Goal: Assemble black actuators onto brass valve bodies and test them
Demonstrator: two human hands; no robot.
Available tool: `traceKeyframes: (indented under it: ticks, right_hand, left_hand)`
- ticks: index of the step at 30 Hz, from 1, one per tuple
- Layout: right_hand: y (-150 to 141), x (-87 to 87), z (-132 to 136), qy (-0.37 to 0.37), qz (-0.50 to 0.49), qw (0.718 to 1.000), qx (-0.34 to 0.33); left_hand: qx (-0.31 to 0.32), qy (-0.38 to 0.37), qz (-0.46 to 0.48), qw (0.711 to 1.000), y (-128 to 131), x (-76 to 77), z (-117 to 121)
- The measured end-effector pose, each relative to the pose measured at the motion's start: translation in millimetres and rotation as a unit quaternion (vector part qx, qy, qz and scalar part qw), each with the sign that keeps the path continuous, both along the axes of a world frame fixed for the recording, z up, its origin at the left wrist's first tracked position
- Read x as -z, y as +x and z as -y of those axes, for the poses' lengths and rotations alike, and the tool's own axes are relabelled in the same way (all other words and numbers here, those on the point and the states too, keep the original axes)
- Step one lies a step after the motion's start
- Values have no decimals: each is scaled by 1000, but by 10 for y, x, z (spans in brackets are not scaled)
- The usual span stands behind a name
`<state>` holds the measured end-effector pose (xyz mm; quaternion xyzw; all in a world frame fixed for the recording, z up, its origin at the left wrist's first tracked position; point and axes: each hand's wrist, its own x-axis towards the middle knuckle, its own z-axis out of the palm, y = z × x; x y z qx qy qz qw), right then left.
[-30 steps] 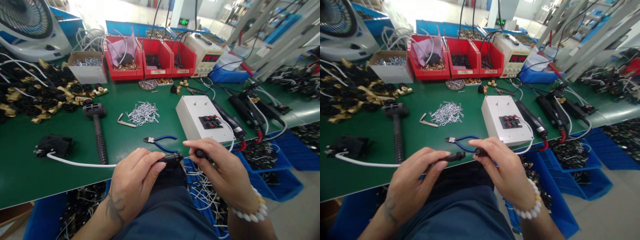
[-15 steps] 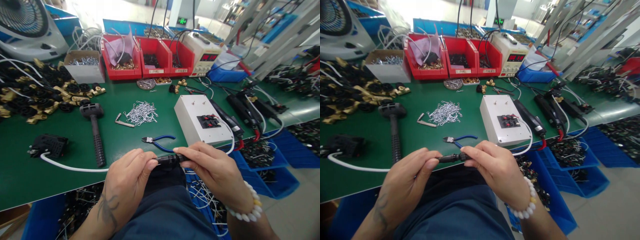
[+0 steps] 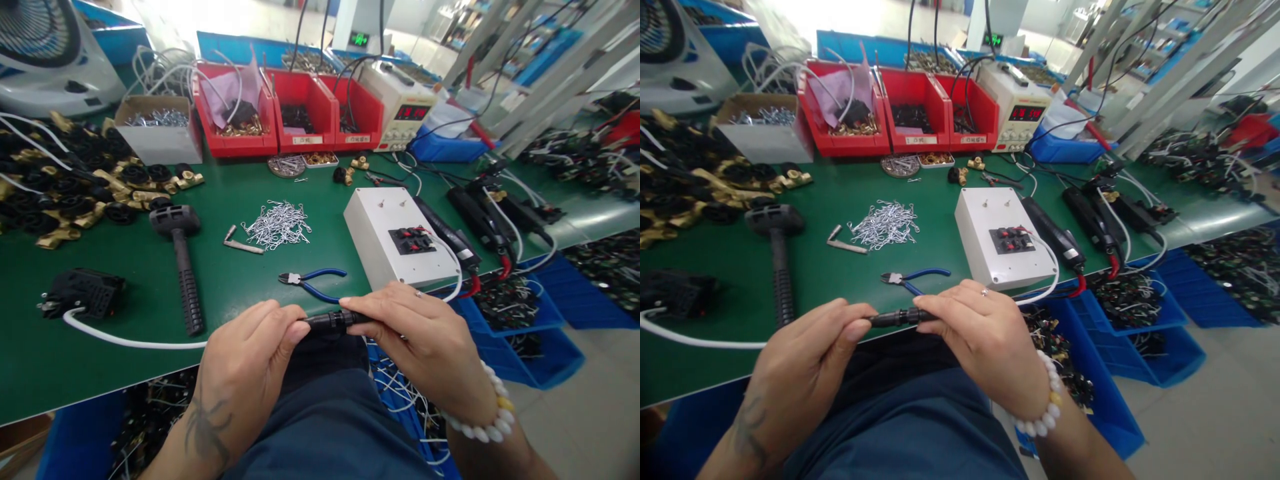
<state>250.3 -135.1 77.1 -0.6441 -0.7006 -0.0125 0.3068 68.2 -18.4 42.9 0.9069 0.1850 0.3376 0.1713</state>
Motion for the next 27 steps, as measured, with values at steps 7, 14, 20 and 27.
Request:
traceKeyframes:
  ticks: [7,14,20,27]
  right_hand:
    - [-8,99,-24,-2,22,999,-28]
    - [534,-44,-189,-64,30,997,-8]
    - [1350,-82,-724,-48,-63,931,357]
    - [1413,62,-942,-164,-97,904,382]
  left_hand:
    - [-6,23,-25,999,20,37,40]
    - [-61,-30,-39,997,-220,176,-137]
    - [-489,3,-54,870,-1061,334,-686]
    - [-533,-108,-145,826,-1305,653,-960]
